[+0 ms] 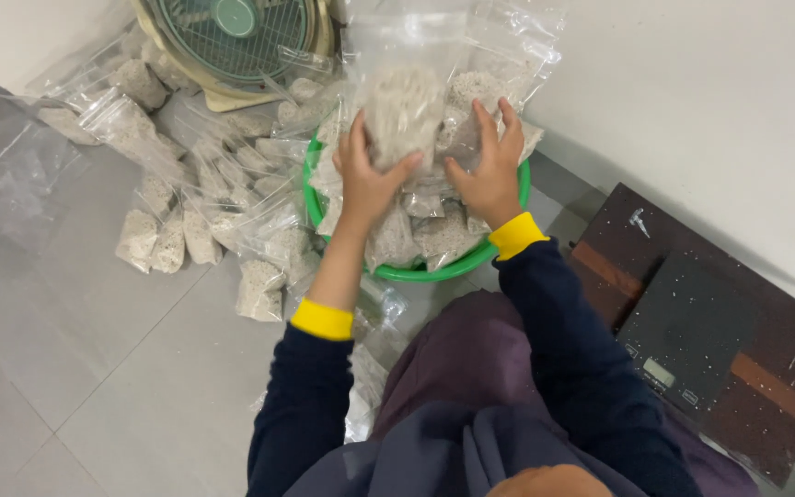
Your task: The person fills small plastic bags with grain from a bowl using a plastic scoop and then places the filled bags on a digital scale to check their weight.
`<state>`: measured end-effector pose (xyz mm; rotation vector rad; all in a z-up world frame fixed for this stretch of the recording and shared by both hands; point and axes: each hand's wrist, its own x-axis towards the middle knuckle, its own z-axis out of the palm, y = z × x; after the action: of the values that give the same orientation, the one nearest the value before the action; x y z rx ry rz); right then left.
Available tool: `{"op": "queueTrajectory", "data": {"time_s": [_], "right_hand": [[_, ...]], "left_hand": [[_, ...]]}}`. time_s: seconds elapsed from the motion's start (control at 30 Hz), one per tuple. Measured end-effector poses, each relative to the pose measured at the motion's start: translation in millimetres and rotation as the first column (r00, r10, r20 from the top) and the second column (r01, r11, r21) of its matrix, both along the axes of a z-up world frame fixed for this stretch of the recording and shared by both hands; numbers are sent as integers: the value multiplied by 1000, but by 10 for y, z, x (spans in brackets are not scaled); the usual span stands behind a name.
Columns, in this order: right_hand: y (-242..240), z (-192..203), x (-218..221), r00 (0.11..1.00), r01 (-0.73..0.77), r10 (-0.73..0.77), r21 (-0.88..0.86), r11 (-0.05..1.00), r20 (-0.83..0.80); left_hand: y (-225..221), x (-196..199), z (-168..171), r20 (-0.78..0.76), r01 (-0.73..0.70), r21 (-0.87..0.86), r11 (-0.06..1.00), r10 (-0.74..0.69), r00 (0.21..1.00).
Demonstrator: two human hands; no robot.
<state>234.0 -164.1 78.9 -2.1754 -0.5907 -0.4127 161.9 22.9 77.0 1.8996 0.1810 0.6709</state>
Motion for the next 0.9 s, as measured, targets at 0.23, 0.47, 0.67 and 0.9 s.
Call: {"op": "queueTrajectory", "data": {"time_s": [0.23,0.47,0.67,0.9], "right_hand": [[142,99,96,993,-68,85,-177,982,88],[222,11,121,991,-64,87,-209,976,103],[156,161,3,985,-169,151,-260,951,-89],[1,95,4,975,-222,208,-252,942,-79]], "left_hand": [[139,577,-193,-110,-77,256,964,108,988],[111,712,103,-299,-20,454,891,173,939],[139,660,133,-323,58,402,914,82,943],[97,544,74,-132,-18,347,938,68,989]]}}
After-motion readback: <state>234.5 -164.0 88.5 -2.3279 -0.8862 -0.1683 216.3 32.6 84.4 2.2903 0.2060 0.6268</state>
